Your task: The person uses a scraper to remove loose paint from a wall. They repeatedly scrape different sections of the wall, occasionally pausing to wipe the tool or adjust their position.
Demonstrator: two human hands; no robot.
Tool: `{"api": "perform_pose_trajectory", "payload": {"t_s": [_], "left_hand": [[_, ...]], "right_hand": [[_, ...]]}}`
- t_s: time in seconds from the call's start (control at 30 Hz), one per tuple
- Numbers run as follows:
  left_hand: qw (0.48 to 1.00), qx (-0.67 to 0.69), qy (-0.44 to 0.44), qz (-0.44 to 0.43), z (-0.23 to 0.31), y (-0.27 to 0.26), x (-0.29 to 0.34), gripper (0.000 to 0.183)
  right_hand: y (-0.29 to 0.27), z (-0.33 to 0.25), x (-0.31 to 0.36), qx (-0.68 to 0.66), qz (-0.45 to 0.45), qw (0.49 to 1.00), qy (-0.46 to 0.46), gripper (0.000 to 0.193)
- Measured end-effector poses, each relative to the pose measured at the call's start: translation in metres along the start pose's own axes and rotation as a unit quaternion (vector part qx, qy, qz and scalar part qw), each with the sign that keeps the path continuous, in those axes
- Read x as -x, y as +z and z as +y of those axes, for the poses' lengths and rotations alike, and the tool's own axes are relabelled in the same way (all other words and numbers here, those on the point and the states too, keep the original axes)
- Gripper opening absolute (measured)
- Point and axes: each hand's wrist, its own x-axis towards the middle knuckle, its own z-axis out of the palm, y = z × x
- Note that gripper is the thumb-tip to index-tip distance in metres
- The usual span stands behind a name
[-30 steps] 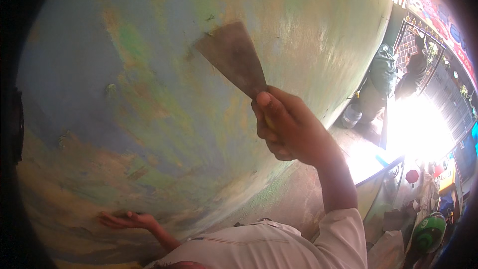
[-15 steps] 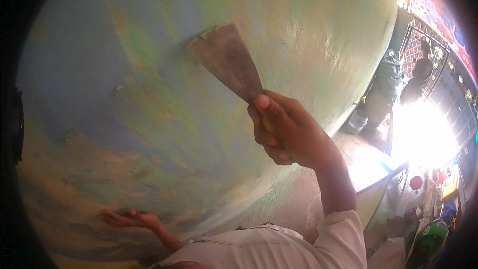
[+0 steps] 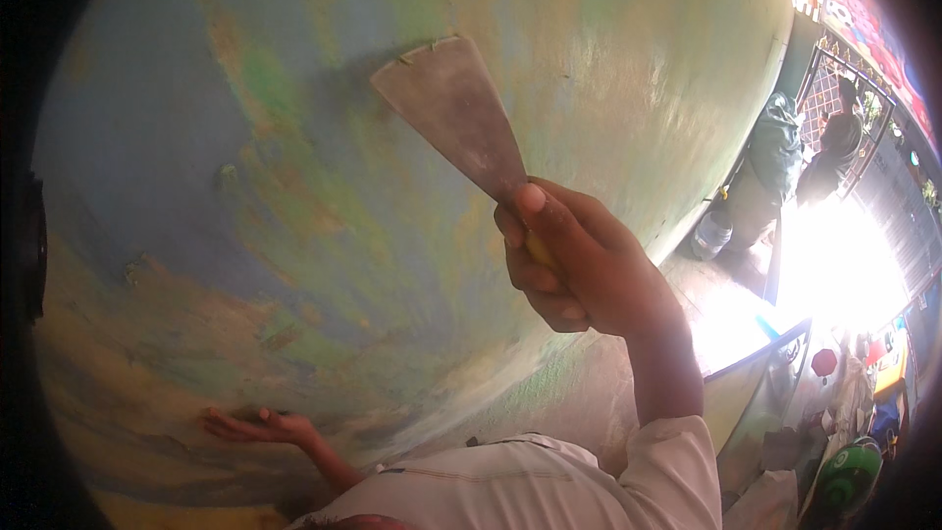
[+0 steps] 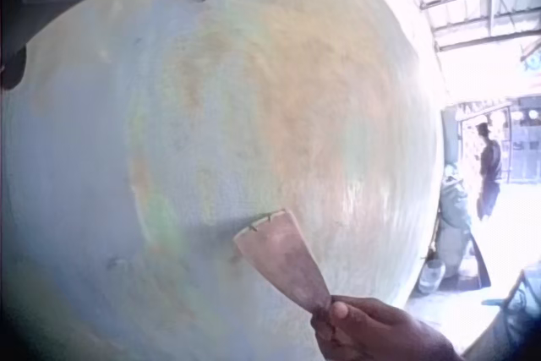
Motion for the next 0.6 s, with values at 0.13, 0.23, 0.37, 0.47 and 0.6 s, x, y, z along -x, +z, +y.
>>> {"api": "perform_pose_trajectory", "payload": {"t_s": [0.13,0.23,0.37,0.47,0.6], "left_hand": [[1.0,0.004,0.005,-0.012,0.003,0.018,-0.016,0.077],[1.0,-0.004,0.008,-0.009,0.003,0.018,-0.017,0.077],[1.0,0.0,0.004,-0.005,0.003,0.006,-0.009,0.077],[1.0,-0.008,0.017,-0.004,-0.001,-0.004,0.0,0.077],[1.0,0.005,0.009,-0.009,-0.003,-0.004,0.001,0.076]], "right_hand": [[-0.005,-0.019,-0.022,-0.021,0.001,1.0,0.001,0.042],[-0.002,-0.021,-0.021,-0.012,-0.016,1.0,-0.001,0.042],[0.001,-0.011,-0.007,-0.027,-0.021,0.999,-0.002,0.042],[-0.001,-0.001,0.002,-0.032,-0.026,0.999,0.003,0.042],[-0.005,-0.002,0.001,-0.053,-0.042,0.998,-0.009,0.041]]}}
